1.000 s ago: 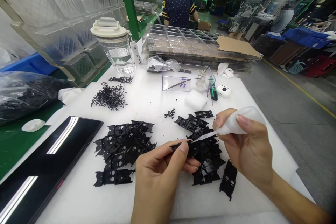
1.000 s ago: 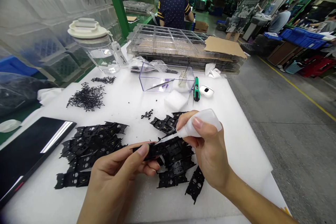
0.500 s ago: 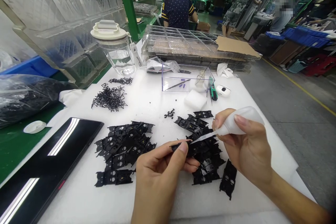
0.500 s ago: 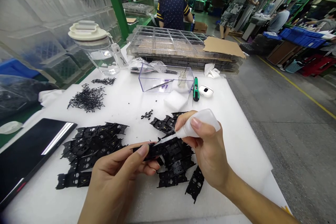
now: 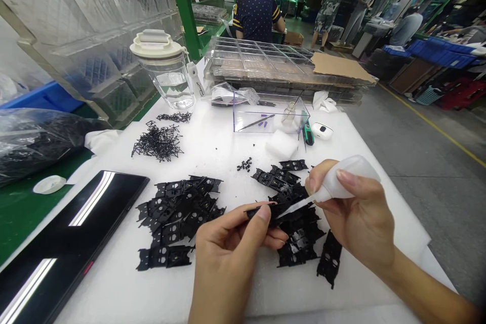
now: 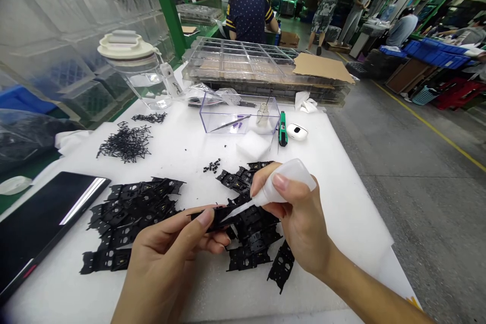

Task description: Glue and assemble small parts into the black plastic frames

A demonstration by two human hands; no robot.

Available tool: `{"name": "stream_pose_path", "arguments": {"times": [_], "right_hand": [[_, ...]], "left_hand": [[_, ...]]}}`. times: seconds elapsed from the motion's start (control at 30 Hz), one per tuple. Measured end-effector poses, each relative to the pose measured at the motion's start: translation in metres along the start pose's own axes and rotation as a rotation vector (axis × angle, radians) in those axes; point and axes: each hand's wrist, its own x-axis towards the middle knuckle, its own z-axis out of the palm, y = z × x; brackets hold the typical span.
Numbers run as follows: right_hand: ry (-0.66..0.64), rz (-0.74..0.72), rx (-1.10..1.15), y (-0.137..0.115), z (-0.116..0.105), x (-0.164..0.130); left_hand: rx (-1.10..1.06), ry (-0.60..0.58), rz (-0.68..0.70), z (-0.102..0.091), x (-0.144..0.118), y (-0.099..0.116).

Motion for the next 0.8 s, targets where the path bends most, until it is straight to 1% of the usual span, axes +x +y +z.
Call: {"name": "stream_pose_path", "arguments": {"times": [0.33,0.4,0.5,0.57,0.63,0.73,0.8], "right_hand": [[0.004,-0.002,-0.006,-0.002,0.001,-0.001],[0.049,-0.057,0.025,-0.002,0.001,0.0],[0.148,-0.19,0.014,-0.003,-0.001,0.006],[0.185,-0.234,-0.095,-0.003,-0.004,0.011],[0.178,-0.238,-0.258,-0.002,-0.008,0.017],[0.109,-0.23,-0.465,0.002,-0.011,0.024],[0.059,-0.215,-0.521,0.005,-0.009,0.027]], "left_hand": [[0.003,0.0,0.001,0.001,0.003,0.001],[0.011,-0.001,0.006,0.0,0.003,0.0],[-0.006,-0.005,0.026,-0.003,0.005,-0.001],[-0.026,-0.032,0.051,-0.005,0.006,-0.002],[-0.038,-0.072,0.097,-0.007,0.007,-0.001],[-0.043,-0.133,0.158,-0.006,0.007,0.0],[-0.071,-0.137,0.179,-0.004,0.005,0.002]]}}
